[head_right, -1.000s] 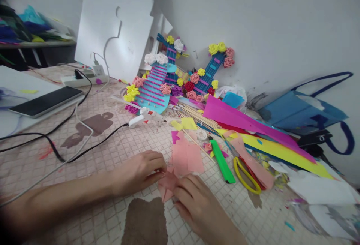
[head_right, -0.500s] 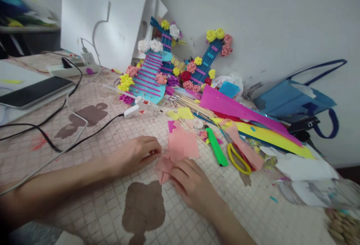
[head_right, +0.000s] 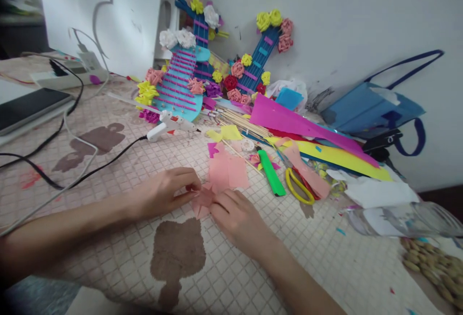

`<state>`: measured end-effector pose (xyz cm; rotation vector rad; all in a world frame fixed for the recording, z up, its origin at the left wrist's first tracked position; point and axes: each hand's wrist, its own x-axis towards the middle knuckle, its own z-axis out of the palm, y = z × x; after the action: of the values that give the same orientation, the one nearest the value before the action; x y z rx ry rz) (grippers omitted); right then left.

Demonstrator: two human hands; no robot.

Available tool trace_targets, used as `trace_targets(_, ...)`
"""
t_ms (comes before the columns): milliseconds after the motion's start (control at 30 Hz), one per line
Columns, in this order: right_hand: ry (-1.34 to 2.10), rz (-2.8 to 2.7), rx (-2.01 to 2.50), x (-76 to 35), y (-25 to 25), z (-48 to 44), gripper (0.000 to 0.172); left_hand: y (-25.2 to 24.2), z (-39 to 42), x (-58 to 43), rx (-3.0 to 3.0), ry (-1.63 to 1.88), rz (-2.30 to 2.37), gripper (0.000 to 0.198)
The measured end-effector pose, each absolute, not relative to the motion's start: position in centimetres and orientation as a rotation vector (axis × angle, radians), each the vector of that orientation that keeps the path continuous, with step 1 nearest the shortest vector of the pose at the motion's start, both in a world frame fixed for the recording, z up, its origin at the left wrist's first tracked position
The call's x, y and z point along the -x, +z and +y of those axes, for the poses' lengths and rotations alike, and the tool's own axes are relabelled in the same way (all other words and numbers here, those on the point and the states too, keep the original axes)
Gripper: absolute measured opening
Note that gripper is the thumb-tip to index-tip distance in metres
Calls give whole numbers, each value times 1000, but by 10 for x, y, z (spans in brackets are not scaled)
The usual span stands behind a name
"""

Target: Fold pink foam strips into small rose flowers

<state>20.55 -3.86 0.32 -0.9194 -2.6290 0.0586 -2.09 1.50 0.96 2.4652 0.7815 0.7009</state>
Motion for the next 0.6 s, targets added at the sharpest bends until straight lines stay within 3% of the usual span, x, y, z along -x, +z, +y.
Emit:
trace_targets(133,41,-2589,958,-202,2,-38,15,14,6,18,-2482,665,664,5)
trace_targets(300,75,-2497,1063,-195,1,-40,16,13,-9,10,-2657,600,707,20)
trace_targets(433,84,-2456,1089,-191,-3,-45,15,7,-11,7,-2786,574,750,13)
trace_targets(600,359,-2274,1044,-190,16,-47,14,7,0,13,-2682,560,685,11)
